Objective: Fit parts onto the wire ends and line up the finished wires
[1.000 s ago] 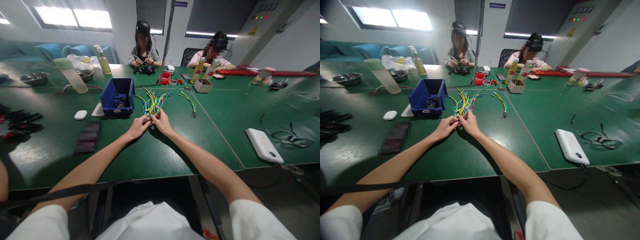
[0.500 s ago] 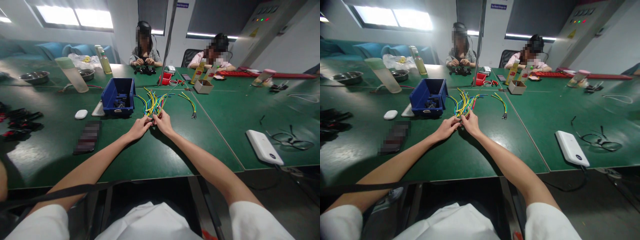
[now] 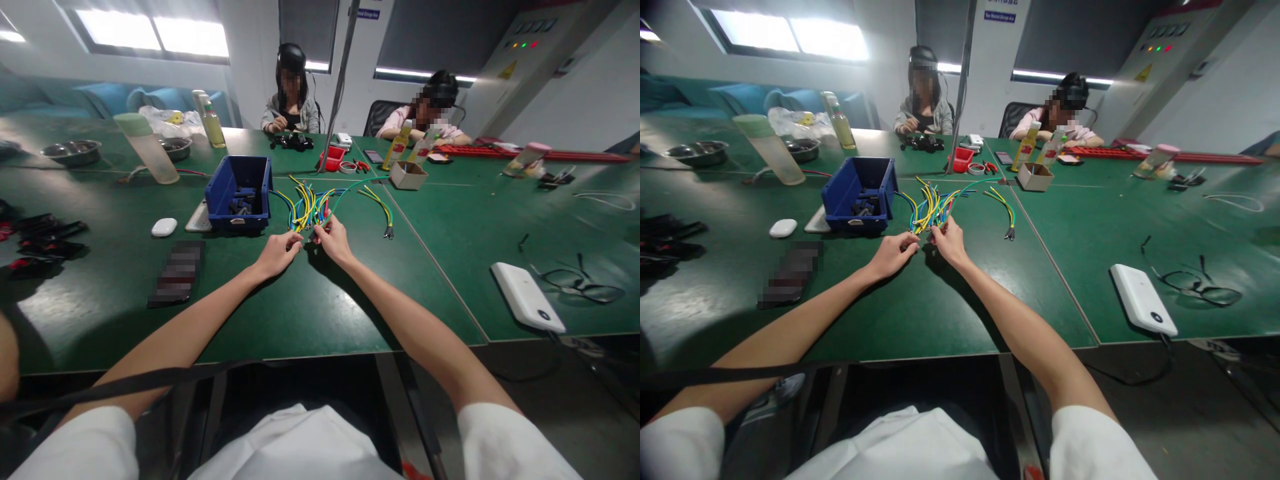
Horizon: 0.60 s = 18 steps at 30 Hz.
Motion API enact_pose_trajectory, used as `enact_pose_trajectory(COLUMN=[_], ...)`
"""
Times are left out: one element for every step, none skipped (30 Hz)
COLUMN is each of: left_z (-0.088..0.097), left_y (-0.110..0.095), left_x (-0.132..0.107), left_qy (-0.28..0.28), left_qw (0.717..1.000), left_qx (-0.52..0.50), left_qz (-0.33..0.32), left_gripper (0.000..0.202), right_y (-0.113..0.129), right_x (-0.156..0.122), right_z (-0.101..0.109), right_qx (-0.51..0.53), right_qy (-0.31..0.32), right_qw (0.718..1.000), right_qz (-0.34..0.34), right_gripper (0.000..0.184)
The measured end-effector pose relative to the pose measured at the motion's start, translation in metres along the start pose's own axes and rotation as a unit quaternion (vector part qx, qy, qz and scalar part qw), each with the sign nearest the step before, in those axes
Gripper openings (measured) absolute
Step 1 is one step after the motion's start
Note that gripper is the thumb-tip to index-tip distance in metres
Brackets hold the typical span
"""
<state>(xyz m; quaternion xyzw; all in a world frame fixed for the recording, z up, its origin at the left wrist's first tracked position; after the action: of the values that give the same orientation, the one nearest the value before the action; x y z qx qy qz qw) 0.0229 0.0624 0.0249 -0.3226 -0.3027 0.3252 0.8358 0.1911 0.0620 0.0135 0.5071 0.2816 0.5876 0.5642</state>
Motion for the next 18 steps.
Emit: enact_pose_trajectory(left_z=[0.003,0.006,0.009,0.013,0.016,0.019,0.022,0.025,0.027,0.029,0.03,0.032,0.033,0.033,0.034,0.035,0.036,0.037], left_y=[0.001,0.002,0.004,0.006,0.008,0.01,0.012,0.014,0.015,0.016,0.017,0.017,0.018,0.018,0.018,0.018,0.019,0.019], left_x=[0.0,0.0,0.001,0.001,0.001,0.002,0.002,0.002,0.002,0.003,0.003,0.003,0.003,0.003,0.003,0.003,0.003,0.004], left_qy=[-0.009,-0.018,-0.028,-0.038,-0.05,-0.061,-0.071,-0.081,-0.09,-0.097,-0.102,-0.106,-0.108,-0.11,-0.111,-0.113,-0.114,-0.114], left_qw=[1.0,0.999,0.998,0.997,0.996,0.994,0.993,0.992,0.99,0.989,0.989,0.988,0.988,0.988,0.988,0.988,0.987,0.987], left_qx=[0.022,0.04,0.054,0.065,0.076,0.086,0.095,0.101,0.104,0.106,0.107,0.107,0.107,0.106,0.106,0.106,0.107,0.108], left_qz=[-0.003,-0.003,-0.002,0.001,0.004,0.006,0.008,0.009,0.011,0.014,0.017,0.02,0.021,0.022,0.023,0.024,0.025,0.025], left_gripper=[0.02,0.02,0.02,0.02,0.02,0.02,0.02,0.02,0.02,0.02,0.019,0.019,0.019,0.019,0.019,0.018,0.018,0.018], right_y=[0.0,0.001,0.002,0.003,0.005,0.007,0.009,0.012,0.014,0.017,0.018,0.019,0.019,0.019,0.018,0.018,0.017,0.017], right_x=[0.0,0.0,0.0,0.0,0.0,0.0,0.0,0.0,0.0,0.0,0.0,0.0,0.0,0.0,0.0,0.001,0.001,0.001], right_z=[0.001,0.002,0.003,0.005,0.006,0.008,0.01,0.012,0.013,0.014,0.015,0.017,0.018,0.019,0.019,0.02,0.02,0.02], right_qx=[-0.007,-0.016,-0.026,-0.039,-0.055,-0.074,-0.095,-0.115,-0.133,-0.148,-0.158,-0.166,-0.174,-0.183,-0.192,-0.203,-0.213,-0.222], right_qy=[0.001,0.001,0.001,-0.002,-0.006,-0.011,-0.016,-0.019,-0.022,-0.024,-0.026,-0.029,-0.032,-0.035,-0.036,-0.037,-0.036,-0.033], right_qw=[1.0,1.0,1.0,0.999,0.998,0.997,0.995,0.993,0.99,0.988,0.986,0.985,0.983,0.982,0.98,0.978,0.976,0.974], right_qz=[0.002,0.002,0.003,0.003,0.005,0.009,0.014,0.021,0.027,0.034,0.038,0.041,0.04,0.038,0.035,0.033,0.033,0.034], right_gripper=[0.026,0.026,0.026,0.026,0.026,0.026,0.025,0.026,0.027,0.031,0.036,0.042,0.048,0.054,0.058,0.06,0.062,0.063])
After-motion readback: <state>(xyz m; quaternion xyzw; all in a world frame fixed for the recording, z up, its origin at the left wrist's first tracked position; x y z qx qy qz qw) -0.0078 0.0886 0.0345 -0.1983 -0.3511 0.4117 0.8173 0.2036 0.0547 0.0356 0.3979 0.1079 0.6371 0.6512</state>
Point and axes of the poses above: each hand's wrist, its own x-axis towards the middle knuckle, its own z-axis out of the back of the hand, y = z × x, the point moved 7 cm from there along x, towards the middle knuckle, and after that the axes turned 6 degrees about y, right-handed, at the moved point
